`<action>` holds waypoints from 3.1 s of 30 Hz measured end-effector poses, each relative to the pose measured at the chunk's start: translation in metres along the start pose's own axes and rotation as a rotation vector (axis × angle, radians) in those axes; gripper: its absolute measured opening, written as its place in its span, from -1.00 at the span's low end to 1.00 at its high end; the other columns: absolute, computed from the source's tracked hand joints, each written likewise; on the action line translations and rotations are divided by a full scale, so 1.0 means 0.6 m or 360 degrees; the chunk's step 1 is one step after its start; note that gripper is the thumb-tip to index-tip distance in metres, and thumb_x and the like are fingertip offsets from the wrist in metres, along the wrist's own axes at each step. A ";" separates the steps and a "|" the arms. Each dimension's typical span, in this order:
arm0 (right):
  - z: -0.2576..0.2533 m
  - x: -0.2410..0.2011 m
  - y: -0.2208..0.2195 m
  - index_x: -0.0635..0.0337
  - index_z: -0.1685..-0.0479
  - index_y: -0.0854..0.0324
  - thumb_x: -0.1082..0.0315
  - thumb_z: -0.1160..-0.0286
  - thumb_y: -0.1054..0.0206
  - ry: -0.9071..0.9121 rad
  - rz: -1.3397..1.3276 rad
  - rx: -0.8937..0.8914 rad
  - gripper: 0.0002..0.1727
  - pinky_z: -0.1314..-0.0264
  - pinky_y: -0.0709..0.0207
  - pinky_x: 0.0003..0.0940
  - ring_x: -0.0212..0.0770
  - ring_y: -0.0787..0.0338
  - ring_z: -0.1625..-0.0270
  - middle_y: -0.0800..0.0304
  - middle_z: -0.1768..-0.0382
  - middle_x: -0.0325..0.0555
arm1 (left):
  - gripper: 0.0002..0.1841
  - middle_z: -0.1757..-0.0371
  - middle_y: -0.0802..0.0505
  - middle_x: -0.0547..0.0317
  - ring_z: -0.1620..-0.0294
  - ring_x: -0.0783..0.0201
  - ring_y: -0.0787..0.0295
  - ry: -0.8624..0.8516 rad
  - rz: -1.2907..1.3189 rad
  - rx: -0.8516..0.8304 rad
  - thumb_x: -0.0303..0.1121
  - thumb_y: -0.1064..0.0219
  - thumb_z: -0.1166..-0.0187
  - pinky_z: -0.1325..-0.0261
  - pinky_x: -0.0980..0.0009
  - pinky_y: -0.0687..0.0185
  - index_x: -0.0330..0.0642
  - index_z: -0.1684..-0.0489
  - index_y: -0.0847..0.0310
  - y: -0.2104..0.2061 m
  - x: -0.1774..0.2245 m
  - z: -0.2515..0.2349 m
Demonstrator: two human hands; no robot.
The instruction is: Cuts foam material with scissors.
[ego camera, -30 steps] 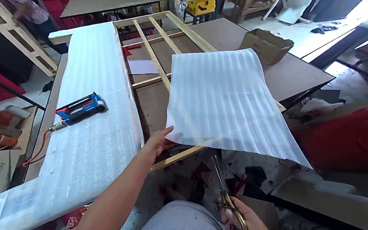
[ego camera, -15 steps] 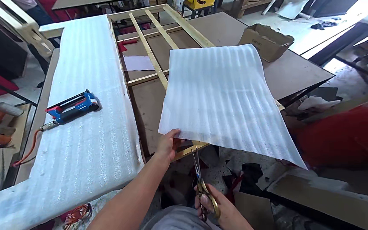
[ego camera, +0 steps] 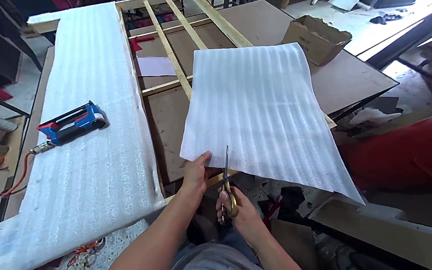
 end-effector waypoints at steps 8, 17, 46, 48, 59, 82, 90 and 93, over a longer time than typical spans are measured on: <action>0.001 -0.022 0.001 0.29 -0.23 -0.55 -0.02 -0.60 -0.42 -0.0051 0.0112 0.0137 -0.46 0.30 -0.86 -0.18 -0.08 -0.88 0.40 -0.82 0.34 0.00 | -0.67 -0.01 -0.87 -0.27 0.12 -0.05 -0.92 0.0007 -0.0010 -0.0005 -0.41 -0.34 -0.64 0.06 0.03 -0.88 -0.40 -0.27 -0.56 0.010 -0.002 0.018; 0.008 -0.065 -0.028 0.20 -0.15 -0.64 -0.03 -0.62 -0.40 -0.0107 0.0277 0.0085 -0.54 0.29 -0.86 -0.22 -0.10 -0.88 0.39 -0.83 0.36 -0.03 | -0.59 -0.05 -0.86 -0.30 0.12 -0.06 -0.91 0.0134 0.0242 -0.0292 -0.15 -0.08 -0.84 0.05 0.07 -0.86 -0.32 -0.37 -0.51 0.022 -0.023 0.059; 0.111 -0.099 0.036 0.14 -0.38 -0.44 -0.47 -0.41 -0.29 -0.0609 0.0139 -0.0917 -0.13 0.02 -0.85 -0.09 0.00 -0.91 0.12 -0.83 0.14 0.06 | -0.66 -0.11 -0.84 -0.21 0.01 -0.04 -0.89 0.0092 0.0198 -0.0007 -0.30 -0.26 -0.74 -0.03 0.02 -0.84 -0.28 -0.36 -0.53 0.004 -0.028 0.075; 0.124 -0.104 0.035 0.15 -0.36 -0.48 -0.47 -0.41 -0.29 -0.0554 0.0123 -0.1014 -0.13 0.06 -0.85 -0.09 -0.01 -0.90 0.14 -0.83 0.16 0.05 | -0.66 -0.10 -0.85 -0.20 0.00 -0.03 -0.89 0.0098 0.0194 -0.0017 -0.32 -0.29 -0.72 -0.06 0.03 -0.84 -0.29 -0.35 -0.54 0.009 -0.025 0.072; 0.108 -0.067 0.007 0.13 -0.45 -0.39 -0.44 -0.42 -0.32 -0.0610 0.0204 -0.0694 -0.12 0.02 -0.86 -0.08 0.02 -0.92 0.08 -0.84 0.08 0.05 | -0.67 -0.11 -0.85 -0.22 -0.03 -0.01 -0.87 0.0114 0.0155 -0.0048 -0.34 -0.27 -0.71 -0.11 0.03 -0.80 -0.33 -0.31 -0.56 0.018 -0.024 0.093; 0.084 -0.037 -0.070 0.22 -0.13 -0.60 -0.11 -0.63 -0.35 -0.0229 0.0183 0.0073 -0.48 0.23 -0.89 -0.18 -0.10 -0.90 0.36 -0.83 0.35 -0.05 | -0.65 0.20 -0.86 -0.29 0.27 0.02 -0.88 0.0399 0.0026 -0.0312 -0.26 -0.15 -0.81 0.12 0.17 -0.85 -0.48 -0.13 -0.59 0.070 -0.040 0.136; 0.049 -0.063 -0.073 0.26 -0.05 -0.63 -0.17 -0.79 -0.08 -0.0458 0.0259 -0.0093 -0.41 0.13 -0.83 -0.28 -0.15 -0.91 0.27 -0.86 0.29 -0.02 | -0.64 0.29 -0.84 -0.31 0.41 0.00 -0.85 0.0506 0.0042 -0.0323 -0.29 -0.05 -0.86 0.27 0.14 -0.85 -0.52 -0.07 -0.57 0.120 -0.054 0.131; 0.031 -0.052 -0.089 0.28 -0.03 -0.61 -0.05 -0.76 -0.21 -0.0314 0.0262 -0.0048 -0.53 0.21 -0.82 -0.32 -0.18 -0.88 0.35 -0.83 0.37 -0.03 | -0.64 0.22 -0.85 -0.32 0.35 -0.02 -0.88 0.0480 0.0117 -0.0259 -0.30 -0.05 -0.85 0.21 0.12 -0.87 -0.52 -0.10 -0.57 0.134 -0.046 0.129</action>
Point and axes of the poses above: each hand's wrist, its own z-axis away from the middle knuckle, its own y-axis out of the back of the hand, x = y × z, the point moved 7 cm from there along -z, towards the middle knuckle
